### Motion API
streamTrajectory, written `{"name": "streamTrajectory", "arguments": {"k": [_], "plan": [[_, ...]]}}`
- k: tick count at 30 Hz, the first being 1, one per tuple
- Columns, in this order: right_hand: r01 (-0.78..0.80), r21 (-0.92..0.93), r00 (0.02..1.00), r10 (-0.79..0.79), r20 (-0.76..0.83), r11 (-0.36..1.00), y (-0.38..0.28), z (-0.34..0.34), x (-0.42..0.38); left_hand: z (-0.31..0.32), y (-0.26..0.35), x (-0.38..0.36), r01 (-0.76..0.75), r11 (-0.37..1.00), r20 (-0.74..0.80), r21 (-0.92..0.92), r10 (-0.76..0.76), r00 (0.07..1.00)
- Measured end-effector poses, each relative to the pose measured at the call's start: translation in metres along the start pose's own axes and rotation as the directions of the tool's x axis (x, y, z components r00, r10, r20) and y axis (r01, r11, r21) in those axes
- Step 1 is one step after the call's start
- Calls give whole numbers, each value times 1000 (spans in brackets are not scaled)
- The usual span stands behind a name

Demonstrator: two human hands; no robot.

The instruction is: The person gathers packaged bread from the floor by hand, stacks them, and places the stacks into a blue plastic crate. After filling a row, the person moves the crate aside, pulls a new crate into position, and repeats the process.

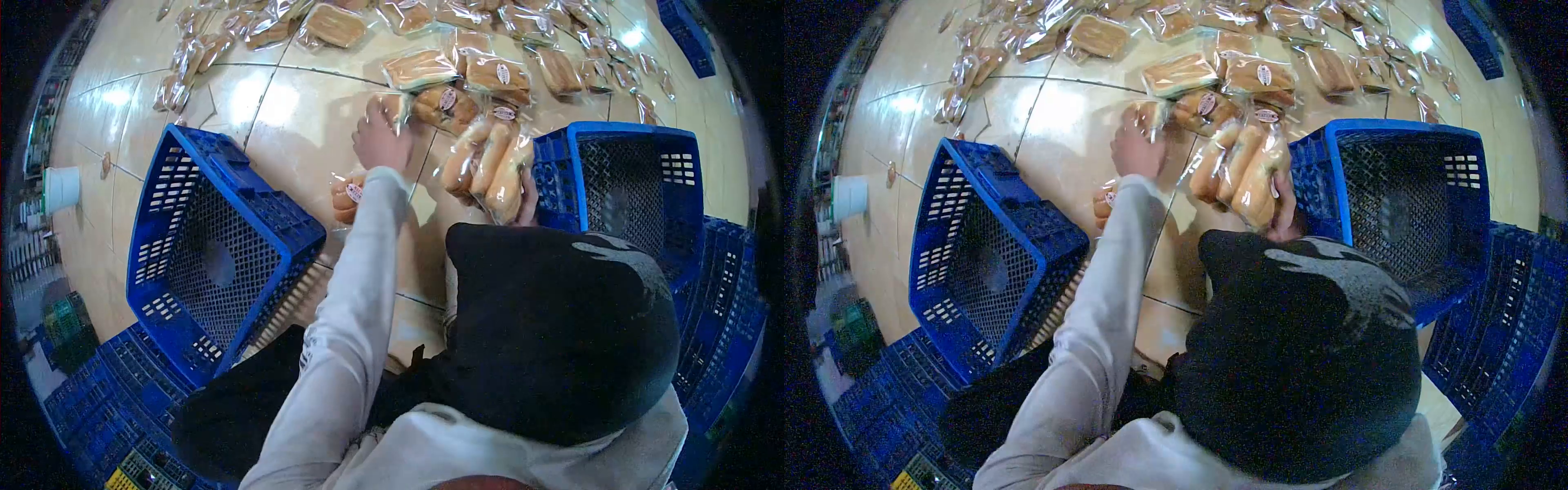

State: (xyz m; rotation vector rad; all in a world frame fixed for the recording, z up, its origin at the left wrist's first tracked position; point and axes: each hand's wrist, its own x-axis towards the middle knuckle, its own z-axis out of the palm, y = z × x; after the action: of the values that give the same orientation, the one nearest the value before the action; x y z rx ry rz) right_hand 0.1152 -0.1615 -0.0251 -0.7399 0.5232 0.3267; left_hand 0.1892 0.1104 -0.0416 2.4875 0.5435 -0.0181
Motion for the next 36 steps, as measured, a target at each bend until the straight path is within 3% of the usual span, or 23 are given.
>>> {"name": "streamTrajectory", "arguments": {"k": [1,3,4,5,8,9,10,11,12,15,18,19,20,22,23,29,31,34,36], "plan": [[-19,-9,1000,19,-4,1000,-4,4,3,-16,2,-10,23,888,53,-460,1,999],[-56,-53,997,58,41,997,-10,22,11,-31,-4,-29,210,512,320,-833,138,937],[-69,-94,994,76,75,993,-11,35,10,-33,-11,-40,348,266,412,-899,244,878],[-68,-147,990,85,114,987,-11,51,8,-27,-24,-50,410,191,451,-892,319,833],[-89,-251,977,134,167,964,-7,89,-1,-42,-9,-73,541,-121,507,-832,226,831],[-118,-246,978,156,138,962,-3,93,-6,-45,-16,-71,547,-95,513,-832,247,822],[-143,-236,979,172,107,961,0,97,-13,-37,-27,-65,452,59,452,-890,239,859],[-191,-111,943,214,256,975,3,99,-22,-24,-38,-59,346,211,392,-914,244,887],[-244,-78,927,256,275,967,6,91,-25,-14,-45,-57,233,348,332,-908,258,907],[-345,16,888,321,328,938,15,58,-26,-44,-48,-53,-84,685,342,-724,462,818],[13,-327,902,130,413,945,12,54,-24,-76,3,-79,99,458,320,-883,434,842],[130,-495,923,78,378,859,8,55,-27,-72,0,-78,-77,530,285,-844,567,773],[216,-651,940,26,341,727,3,63,-32,-69,4,-82,-153,520,235,-840,604,762],[457,-756,885,-157,438,469,6,71,-39,-66,19,-98,-295,492,142,-819,672,727],[486,-758,872,-178,457,434,7,71,-40,-65,26,-100,-164,407,181,-899,685,706],[500,-711,856,-156,494,495,12,61,-44,17,-21,-87,-473,510,87,-719,741,666],[488,-695,853,-119,508,529,15,59,-42,10,-17,-91,-579,542,22,-609,741,671],[459,-670,833,-20,552,584,12,61,-29,17,-5,-106,-83,429,207,-899,585,784],[426,-667,785,117,609,611,5,76,-15,11,0,-117,-96,411,113,-906,456,883]]}}
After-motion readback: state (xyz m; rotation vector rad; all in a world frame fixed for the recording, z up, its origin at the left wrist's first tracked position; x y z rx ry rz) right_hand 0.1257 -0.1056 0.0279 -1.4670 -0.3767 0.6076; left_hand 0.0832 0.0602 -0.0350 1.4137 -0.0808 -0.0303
